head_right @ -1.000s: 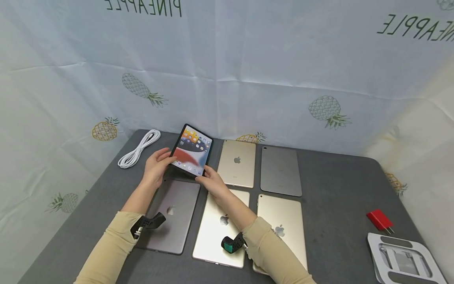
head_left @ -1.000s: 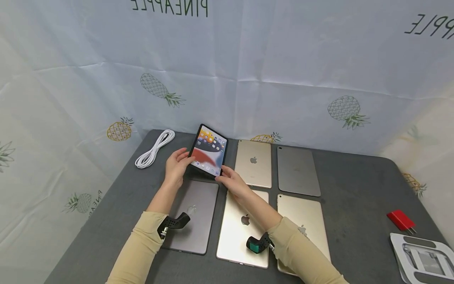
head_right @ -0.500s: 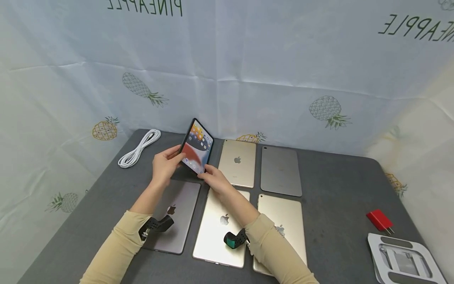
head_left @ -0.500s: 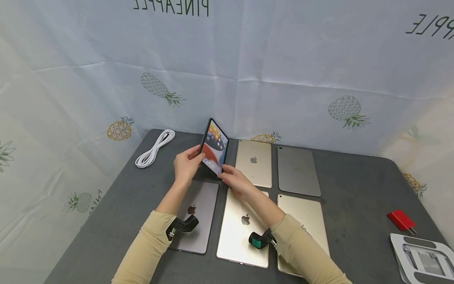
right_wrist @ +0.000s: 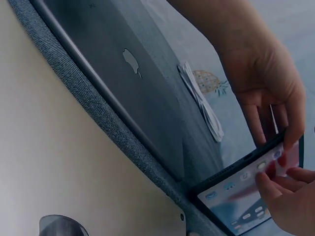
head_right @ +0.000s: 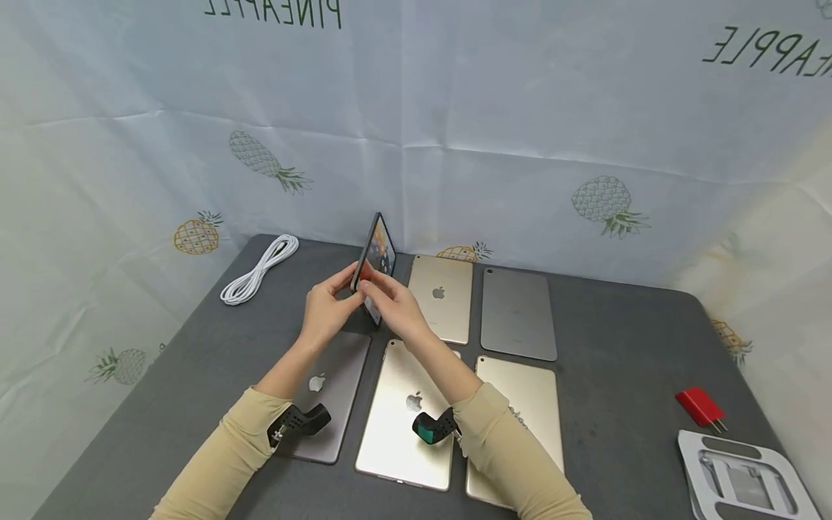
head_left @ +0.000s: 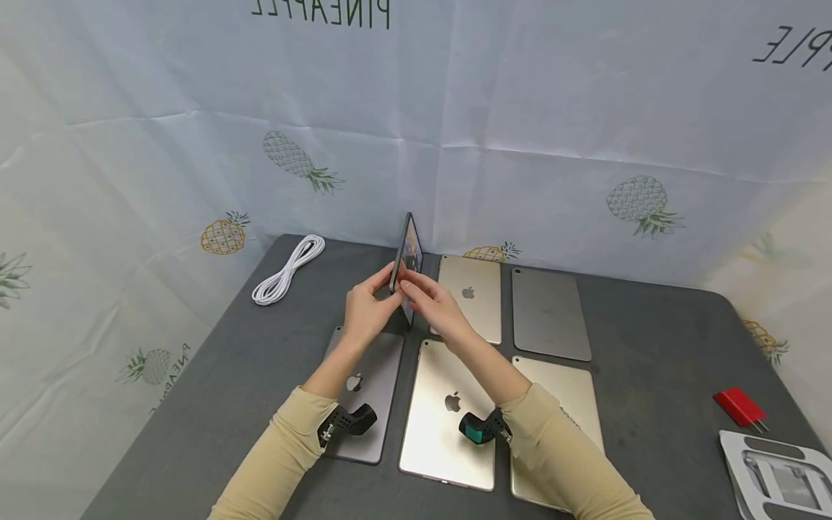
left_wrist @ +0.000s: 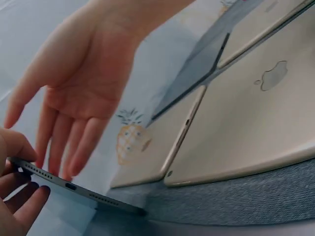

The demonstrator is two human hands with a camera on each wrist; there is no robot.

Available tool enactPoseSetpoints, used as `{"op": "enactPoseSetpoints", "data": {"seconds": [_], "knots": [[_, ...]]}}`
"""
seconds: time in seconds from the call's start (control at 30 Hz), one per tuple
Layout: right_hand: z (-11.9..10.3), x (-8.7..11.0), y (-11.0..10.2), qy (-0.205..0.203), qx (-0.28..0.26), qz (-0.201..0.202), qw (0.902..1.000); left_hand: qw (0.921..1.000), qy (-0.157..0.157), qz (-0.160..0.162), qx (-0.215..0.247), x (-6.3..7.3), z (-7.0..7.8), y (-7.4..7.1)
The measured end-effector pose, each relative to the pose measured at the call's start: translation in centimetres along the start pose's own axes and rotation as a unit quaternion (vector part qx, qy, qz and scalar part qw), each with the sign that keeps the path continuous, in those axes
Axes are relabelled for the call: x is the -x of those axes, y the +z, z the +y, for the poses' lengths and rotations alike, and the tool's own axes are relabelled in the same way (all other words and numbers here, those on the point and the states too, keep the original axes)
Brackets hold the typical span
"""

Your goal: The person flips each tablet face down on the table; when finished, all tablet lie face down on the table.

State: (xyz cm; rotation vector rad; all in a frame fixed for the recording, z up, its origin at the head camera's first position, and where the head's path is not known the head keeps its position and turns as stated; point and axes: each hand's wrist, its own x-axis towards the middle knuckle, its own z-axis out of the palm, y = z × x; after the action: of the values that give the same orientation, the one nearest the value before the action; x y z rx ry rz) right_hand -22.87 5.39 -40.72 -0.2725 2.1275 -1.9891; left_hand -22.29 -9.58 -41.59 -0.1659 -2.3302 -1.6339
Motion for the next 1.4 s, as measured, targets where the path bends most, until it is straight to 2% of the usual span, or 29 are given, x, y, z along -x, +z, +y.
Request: {"op": "enactPoseSetpoints", "data": {"seconds": [0.07, 0.23, 0.3, 0.43, 0.53, 0.67, 0.73, 0.83, 1.03, 1.2, 1.4], "knots": [[-0.2, 0.1, 0.0, -0.006, 0.007, 0.009, 0.9999, 0.9997, 0.016, -0.016, 0.013, 0.2, -0.1, 0.4], [-0.3, 0.6, -0.1, -0.007, 0.063, 0.049, 0.9968, 0.9968, 0.04, -0.061, 0.033, 0.6, -0.6, 0.9], [-0.3, 0.7, -0.2, -0.008, 0.077, 0.06, 0.9952, 0.9951, 0.042, -0.084, 0.032, 0.7, -0.9, 0.9], [-0.3, 1.0, -0.3, -0.016, 0.07, 0.069, 0.9951, 0.9911, 0.025, -0.128, 0.028, 0.9, -1.3, 0.7], [-0.2, 1.0, -0.4, -0.018, 0.073, 0.079, 0.9941, 0.9861, -0.015, -0.152, 0.065, 0.9, -1.5, 0.6], [-0.1, 1.0, -0.5, -0.02, 0.09, 0.101, 0.9906, 0.9722, -0.094, -0.171, 0.129, 0.8, -2.0, 0.6], [-0.1, 1.1, -0.6, -0.023, 0.09, 0.107, 0.9899, 0.9668, -0.127, -0.18, 0.13, 0.8, -2.3, 0.7], [-0.1, 1.2, -0.7, -0.027, 0.086, 0.111, 0.9897, 0.9625, -0.157, -0.195, 0.104, 0.9, -2.8, 0.7], [-0.2, 1.6, -0.8, -0.024, 0.063, 0.127, 0.9896, 0.9573, -0.18, -0.195, 0.115, 0.9, -2.9, 0.8], [-0.3, 1.6, -0.7, -0.008, -0.016, 0.143, 0.9896, 0.9577, -0.188, -0.182, 0.12, 0.7, -2.9, 0.6], [-0.3, 1.7, -0.8, 0.001, -0.106, 0.17, 0.9797, 0.9598, -0.2, -0.151, 0.127, 0.5, -3.2, 0.0]]}}
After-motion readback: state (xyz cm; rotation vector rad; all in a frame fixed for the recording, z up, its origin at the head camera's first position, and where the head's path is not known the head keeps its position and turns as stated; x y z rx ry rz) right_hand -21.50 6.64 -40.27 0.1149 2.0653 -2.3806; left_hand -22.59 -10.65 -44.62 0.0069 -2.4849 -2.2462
